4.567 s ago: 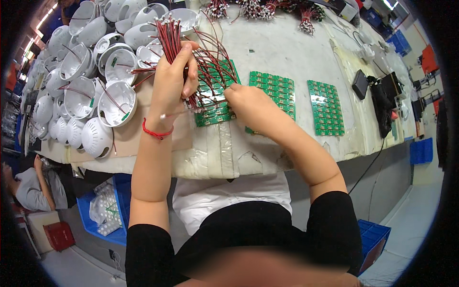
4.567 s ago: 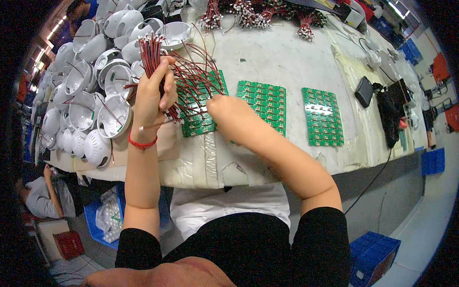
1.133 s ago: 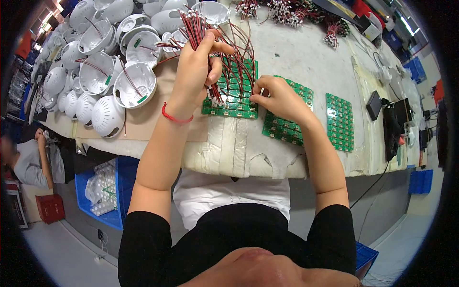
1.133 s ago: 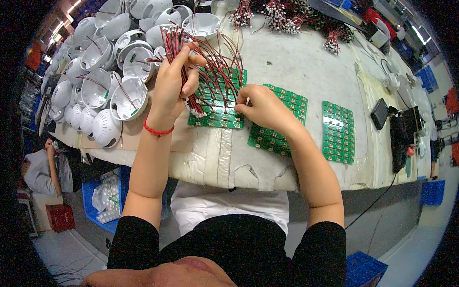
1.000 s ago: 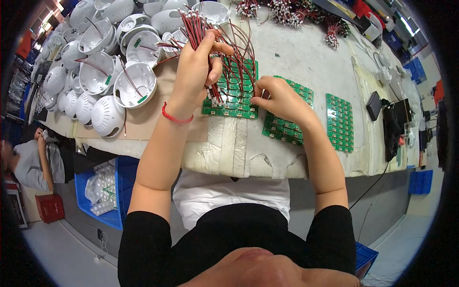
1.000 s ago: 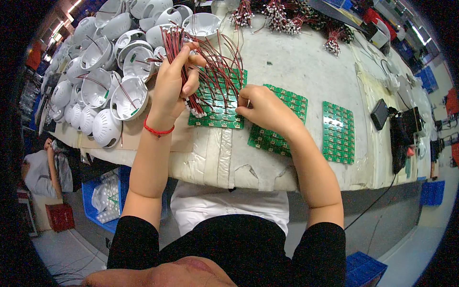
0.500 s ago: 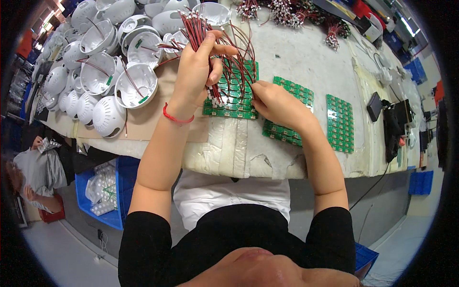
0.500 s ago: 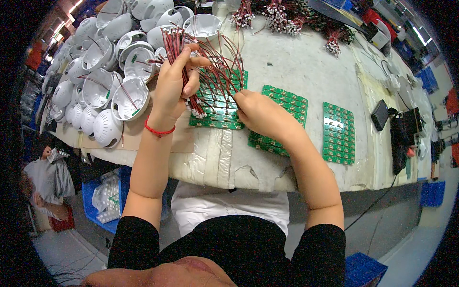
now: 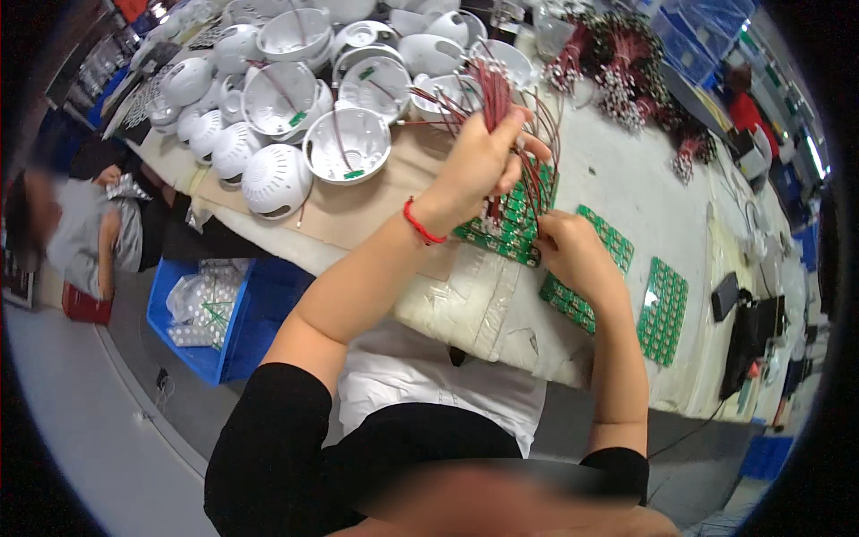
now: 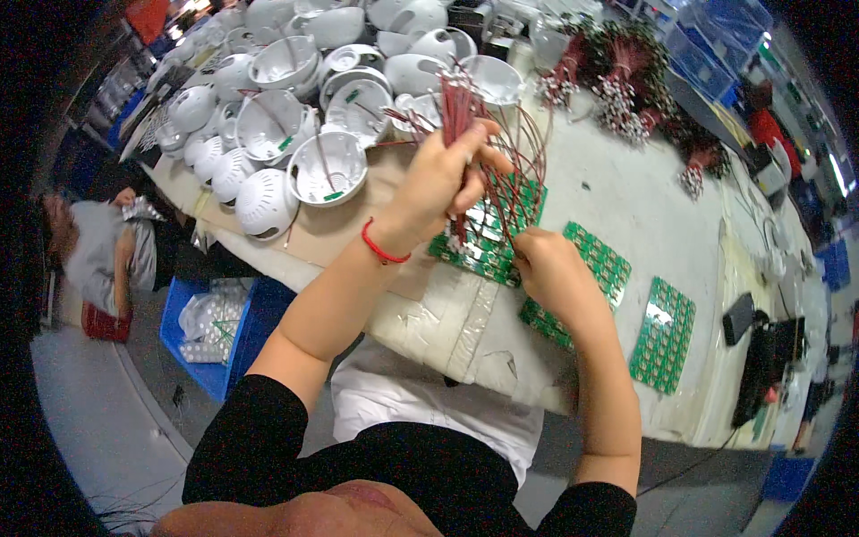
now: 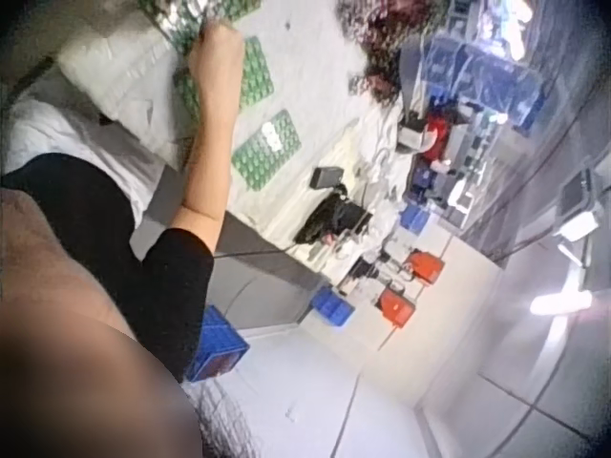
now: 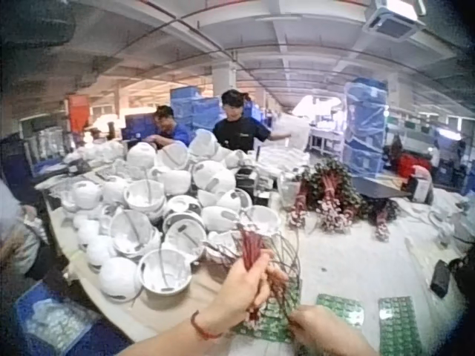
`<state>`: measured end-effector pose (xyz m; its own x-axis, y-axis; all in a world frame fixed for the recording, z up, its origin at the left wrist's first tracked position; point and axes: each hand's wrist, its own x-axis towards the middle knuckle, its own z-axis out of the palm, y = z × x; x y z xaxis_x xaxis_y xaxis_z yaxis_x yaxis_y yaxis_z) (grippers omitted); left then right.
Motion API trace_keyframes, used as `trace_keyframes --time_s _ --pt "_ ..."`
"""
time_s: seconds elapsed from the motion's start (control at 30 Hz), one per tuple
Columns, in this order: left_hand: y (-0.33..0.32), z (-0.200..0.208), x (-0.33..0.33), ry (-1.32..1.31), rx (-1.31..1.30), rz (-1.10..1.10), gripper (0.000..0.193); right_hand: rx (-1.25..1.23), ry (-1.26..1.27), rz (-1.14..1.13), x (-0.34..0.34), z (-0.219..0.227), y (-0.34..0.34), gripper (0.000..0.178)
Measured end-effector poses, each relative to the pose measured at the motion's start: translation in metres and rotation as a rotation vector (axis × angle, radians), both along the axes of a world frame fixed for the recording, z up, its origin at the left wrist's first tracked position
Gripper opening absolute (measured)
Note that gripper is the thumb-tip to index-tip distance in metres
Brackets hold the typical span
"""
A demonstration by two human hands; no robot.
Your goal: The person inserts red wires into green circuit boards at a factory workstation. They hold a bundle of wires in one hand and use the other to place individual wires into the boards, which are arranged on a table alongside white plastic housings.
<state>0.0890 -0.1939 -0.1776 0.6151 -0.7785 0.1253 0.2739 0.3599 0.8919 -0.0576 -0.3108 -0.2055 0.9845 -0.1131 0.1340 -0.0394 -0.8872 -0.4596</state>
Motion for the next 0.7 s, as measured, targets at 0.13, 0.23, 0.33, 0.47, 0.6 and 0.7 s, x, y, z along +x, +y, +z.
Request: trace_keyframes --time_s 0.13,0.23,0.33,0.47,0.6,0.7 --pt "-0.003 -0.006 0.003 -0.005 0.010 -0.037 0.029 -0.004 -0.022 -0.001 0.000 0.002 0.002 0.009" --pt "-0.006 -0.009 -0.001 0.029 -0.051 -0.028 0.025 0.122 0.021 -0.064 -0.002 -0.002 -0.006 0.014" --pt "-0.008 -0.009 -0.002 0.003 -0.035 -0.018 0.023 0.346 0.084 -0.150 -0.006 -0.015 -0.020 0.016" --pt "-0.004 -0.008 -0.002 0.051 -0.075 -0.038 0.023 0.201 0.082 -0.131 -0.004 -0.004 -0.010 0.014" --pt "0.000 -0.007 -0.004 0.027 -0.018 -0.041 0.023 0.154 0.073 -0.111 -0.001 -0.001 -0.003 0.012" --pt "-0.006 -0.011 -0.006 0.012 -0.022 -0.065 0.027 0.110 0.033 -0.085 -0.002 0.007 -0.004 0.013"
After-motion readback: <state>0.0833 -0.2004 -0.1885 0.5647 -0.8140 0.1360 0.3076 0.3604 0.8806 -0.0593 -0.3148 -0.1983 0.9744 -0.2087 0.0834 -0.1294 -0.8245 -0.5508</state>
